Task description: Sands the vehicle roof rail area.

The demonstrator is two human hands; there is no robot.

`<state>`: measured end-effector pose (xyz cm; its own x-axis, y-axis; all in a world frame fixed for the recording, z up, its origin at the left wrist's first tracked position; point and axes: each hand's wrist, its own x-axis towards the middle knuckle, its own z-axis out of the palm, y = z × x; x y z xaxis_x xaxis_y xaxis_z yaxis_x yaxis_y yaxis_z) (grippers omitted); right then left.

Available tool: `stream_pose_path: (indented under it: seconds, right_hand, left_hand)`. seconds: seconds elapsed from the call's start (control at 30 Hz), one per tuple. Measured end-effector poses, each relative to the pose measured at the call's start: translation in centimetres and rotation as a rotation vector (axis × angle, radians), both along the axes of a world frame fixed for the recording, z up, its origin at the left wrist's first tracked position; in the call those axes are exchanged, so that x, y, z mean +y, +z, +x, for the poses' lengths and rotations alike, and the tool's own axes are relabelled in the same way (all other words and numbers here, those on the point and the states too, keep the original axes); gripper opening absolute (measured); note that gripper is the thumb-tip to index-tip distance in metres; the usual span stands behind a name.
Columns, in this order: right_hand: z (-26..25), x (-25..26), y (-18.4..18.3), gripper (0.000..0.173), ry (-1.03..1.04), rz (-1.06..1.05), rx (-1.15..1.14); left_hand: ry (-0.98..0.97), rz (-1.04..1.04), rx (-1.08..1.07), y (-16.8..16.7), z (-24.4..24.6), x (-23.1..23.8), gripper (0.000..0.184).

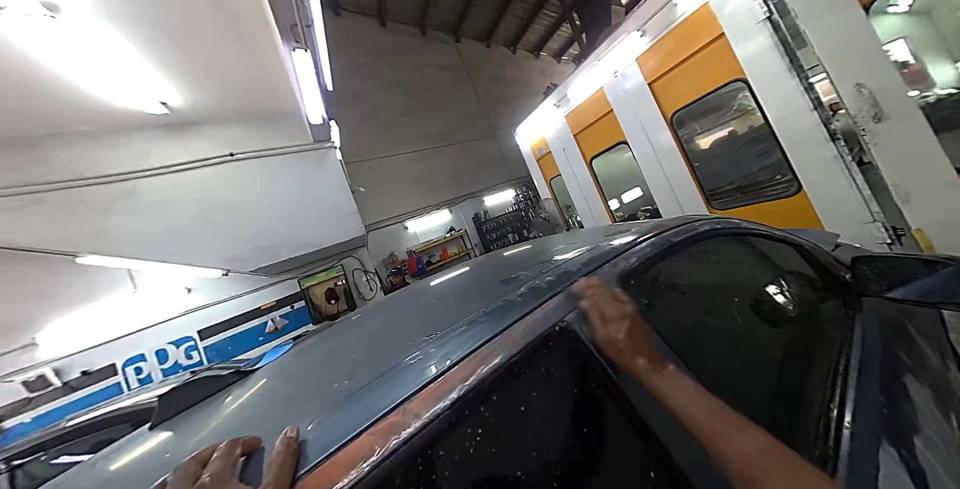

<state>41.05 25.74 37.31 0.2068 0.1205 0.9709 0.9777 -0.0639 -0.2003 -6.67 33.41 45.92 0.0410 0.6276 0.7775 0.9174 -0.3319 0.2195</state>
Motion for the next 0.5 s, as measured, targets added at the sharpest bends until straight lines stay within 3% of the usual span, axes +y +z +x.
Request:
stream_pose_path:
  seconds: [0.07, 0.2, 0.27, 0.3, 0.37, 0.43, 0.5]
  right_hand:
    - [0.0, -0.2, 0.9, 0.043, -0.034, -0.117, 0.136]
    - [-18.1, 1.2, -1.5, 0.037, 0.25, 0.014, -0.105]
    - [-23.7, 0.8, -2.0, 0.037, 0.388, -0.063, -0.201]
    - [-23.2, 0.7, -1.6, 0.036, 0.358, -0.057, -0.249]
    - [-16.0, 1.1, -0.8, 0.037, 0.226, 0.019, -0.269]
    - [-6.0, 1.2, 0.1, 0.041, 0.098, 0.073, -0.149]
    - [-2.1, 1.3, 1.0, 0.044, 0.033, 0.028, 0.036]
  left_hand:
    - [0.024, -0.028, -0.005, 0.0, 0.0, 1.2, 0.064]
    - [0.066, -0.052, -0.013, 0.5, 0.4, 0.9, 0.062]
    - [0.031, -0.051, -0.008, 0.2, 0.4, 0.2, 0.061]
    - [0.011, -0.03, -0.003, 0.0, 0.2, 0.1, 0.062]
    - [-0.01, 0.031, 0.018, -0.3, -0.4, 0.1, 0.065]
    - [0.023, 0.069, 0.025, -0.5, -0.5, 0.0, 0.068]
    - [0.059, 0.084, -0.016, -0.5, 0.5, 0.1, 0.065]
